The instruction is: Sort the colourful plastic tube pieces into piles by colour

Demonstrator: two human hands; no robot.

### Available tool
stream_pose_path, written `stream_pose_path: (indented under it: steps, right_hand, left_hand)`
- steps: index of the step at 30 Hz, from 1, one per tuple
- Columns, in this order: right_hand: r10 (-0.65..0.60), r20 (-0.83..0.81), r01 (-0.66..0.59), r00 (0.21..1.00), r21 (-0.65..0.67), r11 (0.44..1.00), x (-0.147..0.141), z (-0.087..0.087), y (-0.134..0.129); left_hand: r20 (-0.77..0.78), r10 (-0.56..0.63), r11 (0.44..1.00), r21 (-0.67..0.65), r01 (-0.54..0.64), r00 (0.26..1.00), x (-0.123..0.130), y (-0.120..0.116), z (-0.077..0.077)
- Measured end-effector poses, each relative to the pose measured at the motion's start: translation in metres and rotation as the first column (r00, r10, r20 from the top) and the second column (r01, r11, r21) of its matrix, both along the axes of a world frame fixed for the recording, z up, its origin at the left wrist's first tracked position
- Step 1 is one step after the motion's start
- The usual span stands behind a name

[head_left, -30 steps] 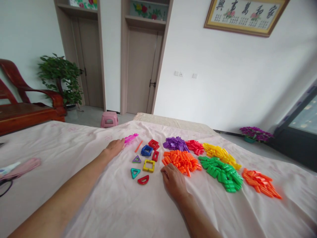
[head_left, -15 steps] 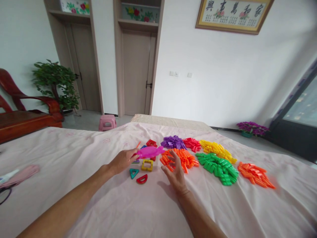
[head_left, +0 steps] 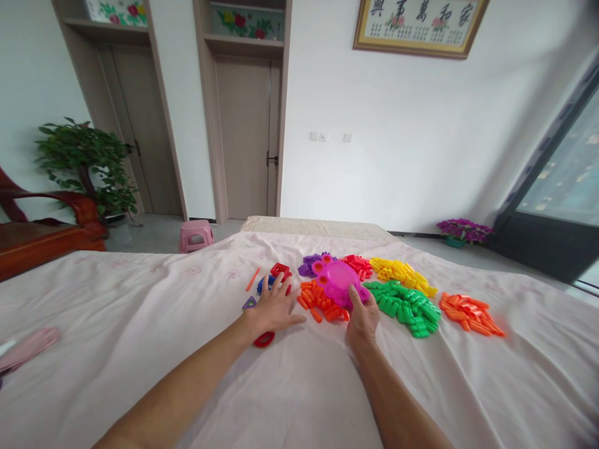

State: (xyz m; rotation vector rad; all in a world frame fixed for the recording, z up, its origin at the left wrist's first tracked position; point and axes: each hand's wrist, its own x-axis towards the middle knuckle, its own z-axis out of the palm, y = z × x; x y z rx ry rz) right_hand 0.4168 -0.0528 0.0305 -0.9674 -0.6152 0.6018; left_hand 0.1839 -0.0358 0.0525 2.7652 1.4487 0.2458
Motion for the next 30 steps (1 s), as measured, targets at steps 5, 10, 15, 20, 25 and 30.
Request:
stream_pose_path:
  steps: [5, 10, 15, 20, 25, 30]
  right_hand:
    - [-0.013, -0.071, 0.01, 0.997, -0.039, 0.999, 0.011, -0.011, 0.004]
    - [0.004, -0.13, -0.015, 0.992, -0.085, 0.996, 0.016, -0.017, 0.007]
    - [0.0, -0.129, -0.014, 0.992, -0.106, 0.994, 0.017, -0.017, 0.007]
    - [-0.012, -0.166, -0.005, 0.986, -0.101, 0.995, 0.018, -0.017, 0.009]
    - [-0.007, -0.164, -0.016, 0.986, -0.138, 0.99, 0.021, -0.019, 0.011]
    - [-0.017, -0.189, -0.011, 0.982, -0.146, 0.989, 0.019, -0.014, 0.01]
  left_hand:
    - [-0.031, 0.107, 0.993, 0.052, -0.105, 0.994, 0.006, 0.008, -0.018]
    - [-0.046, 0.091, 0.981, 0.177, -0.082, 0.995, -0.029, 0.004, -0.024]
    - [-0.099, 0.168, 0.97, 0.192, -0.147, 0.981, -0.077, -0.001, -0.024]
    - [-0.154, 0.19, 0.969, 0.19, -0.16, 0.97, -0.126, -0.003, -0.023]
    - [-0.2, 0.322, 0.947, 0.083, -0.311, 0.925, -0.163, 0.0, -0.016]
    - [-0.17, 0.501, 0.865, 0.06, -0.499, 0.849, -0.136, -0.026, 0.001]
